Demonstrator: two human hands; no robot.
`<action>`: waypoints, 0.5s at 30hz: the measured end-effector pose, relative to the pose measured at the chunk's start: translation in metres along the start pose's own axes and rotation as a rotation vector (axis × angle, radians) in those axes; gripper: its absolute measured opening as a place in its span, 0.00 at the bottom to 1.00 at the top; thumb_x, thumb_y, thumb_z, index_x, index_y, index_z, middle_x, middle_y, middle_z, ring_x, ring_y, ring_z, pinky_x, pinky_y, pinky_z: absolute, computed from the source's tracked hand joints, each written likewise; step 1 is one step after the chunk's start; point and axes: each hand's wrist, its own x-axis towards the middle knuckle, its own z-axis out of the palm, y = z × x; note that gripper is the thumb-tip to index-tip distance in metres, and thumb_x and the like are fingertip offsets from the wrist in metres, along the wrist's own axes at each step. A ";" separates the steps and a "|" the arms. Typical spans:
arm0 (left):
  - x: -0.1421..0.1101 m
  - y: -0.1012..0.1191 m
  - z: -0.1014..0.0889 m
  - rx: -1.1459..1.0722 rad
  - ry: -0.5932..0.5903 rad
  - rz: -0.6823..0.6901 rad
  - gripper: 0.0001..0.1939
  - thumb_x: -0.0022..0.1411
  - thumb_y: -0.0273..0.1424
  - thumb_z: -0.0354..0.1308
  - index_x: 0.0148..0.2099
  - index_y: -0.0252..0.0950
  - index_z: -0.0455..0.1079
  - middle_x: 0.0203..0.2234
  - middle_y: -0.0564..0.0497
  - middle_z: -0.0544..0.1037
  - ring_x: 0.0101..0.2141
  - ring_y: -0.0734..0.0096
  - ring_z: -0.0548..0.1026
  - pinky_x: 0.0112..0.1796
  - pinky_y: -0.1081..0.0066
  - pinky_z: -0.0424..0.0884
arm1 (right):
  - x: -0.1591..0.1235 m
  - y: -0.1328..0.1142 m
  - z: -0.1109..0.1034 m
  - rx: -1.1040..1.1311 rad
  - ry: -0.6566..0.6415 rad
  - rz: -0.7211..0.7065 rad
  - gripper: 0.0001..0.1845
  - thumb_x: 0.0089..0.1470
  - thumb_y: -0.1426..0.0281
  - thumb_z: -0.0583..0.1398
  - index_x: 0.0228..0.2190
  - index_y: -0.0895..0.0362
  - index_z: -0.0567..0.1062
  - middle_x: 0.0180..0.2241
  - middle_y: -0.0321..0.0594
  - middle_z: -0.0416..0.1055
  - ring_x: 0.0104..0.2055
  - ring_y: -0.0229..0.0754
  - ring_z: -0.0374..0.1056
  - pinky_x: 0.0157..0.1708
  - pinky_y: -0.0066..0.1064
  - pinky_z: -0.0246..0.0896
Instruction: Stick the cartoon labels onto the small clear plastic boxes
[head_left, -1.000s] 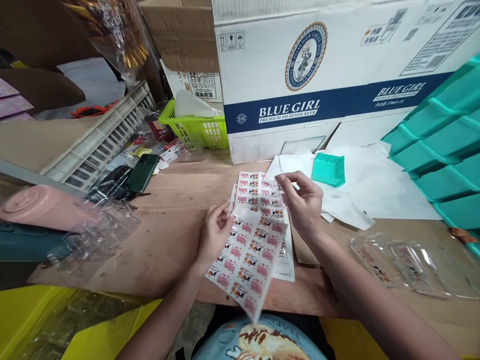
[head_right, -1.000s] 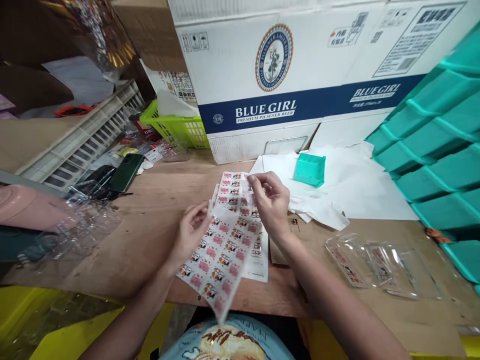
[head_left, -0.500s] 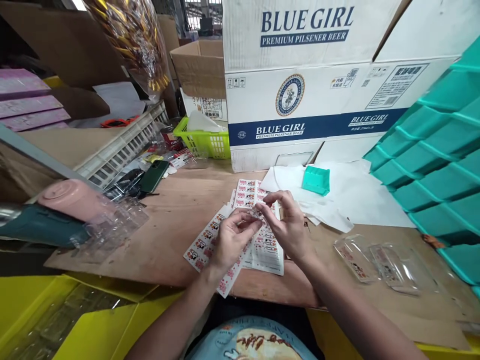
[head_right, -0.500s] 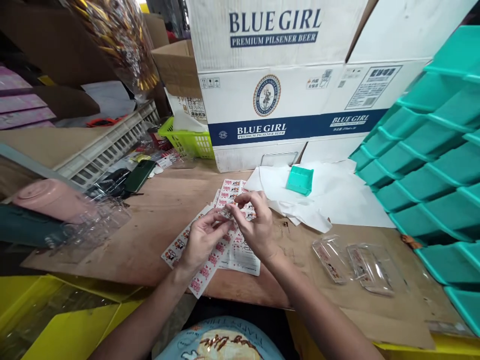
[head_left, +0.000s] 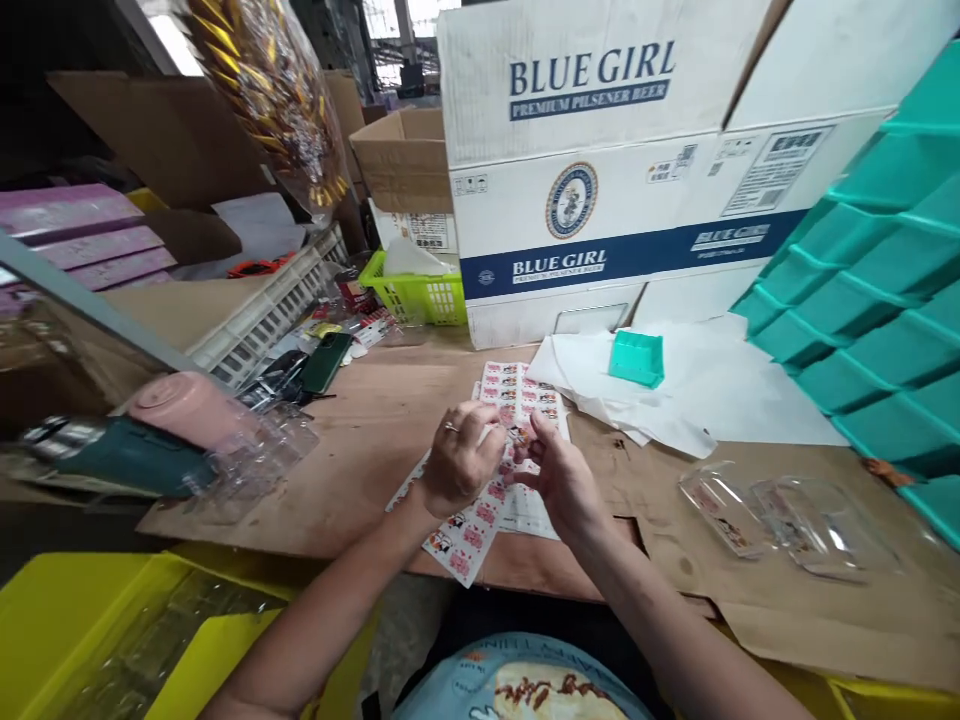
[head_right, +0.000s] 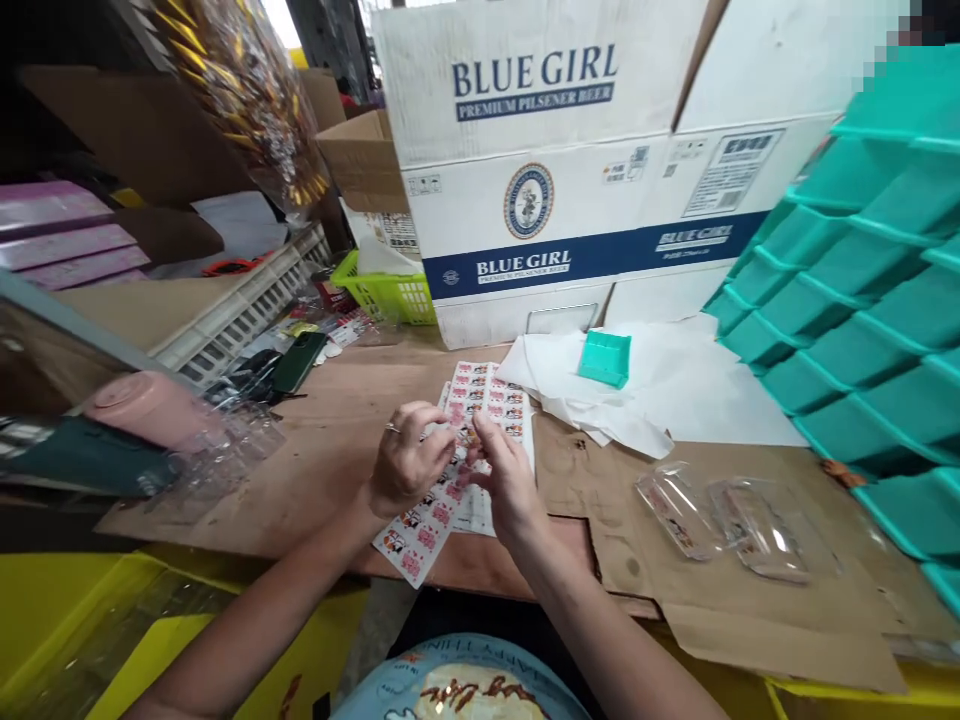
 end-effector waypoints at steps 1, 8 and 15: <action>-0.001 0.001 0.000 -0.003 -0.021 0.005 0.06 0.63 0.26 0.56 0.40 0.40 0.74 0.43 0.42 0.76 0.49 0.55 0.72 0.51 0.55 0.69 | 0.002 0.001 0.001 -0.008 -0.009 0.023 0.20 0.44 0.53 0.70 0.27 0.56 0.75 0.26 0.34 0.65 0.26 0.36 0.62 0.24 0.29 0.69; -0.016 0.002 -0.040 0.097 -0.140 -0.039 0.19 0.64 0.37 0.58 0.56 0.39 0.70 0.48 0.38 0.73 0.52 0.49 0.71 0.55 0.57 0.66 | 0.006 0.008 -0.023 -0.376 0.010 -0.169 0.16 0.43 0.56 0.71 0.27 0.54 0.77 0.30 0.38 0.70 0.34 0.42 0.67 0.32 0.30 0.70; -0.131 -0.084 -0.171 0.488 0.679 -0.825 0.52 0.53 0.45 0.68 0.70 0.35 0.45 0.65 0.31 0.51 0.66 0.40 0.50 0.63 0.46 0.49 | 0.001 0.000 -0.040 -0.771 0.062 -0.327 0.21 0.47 0.47 0.64 0.31 0.52 0.75 0.30 0.40 0.74 0.31 0.45 0.70 0.25 0.28 0.67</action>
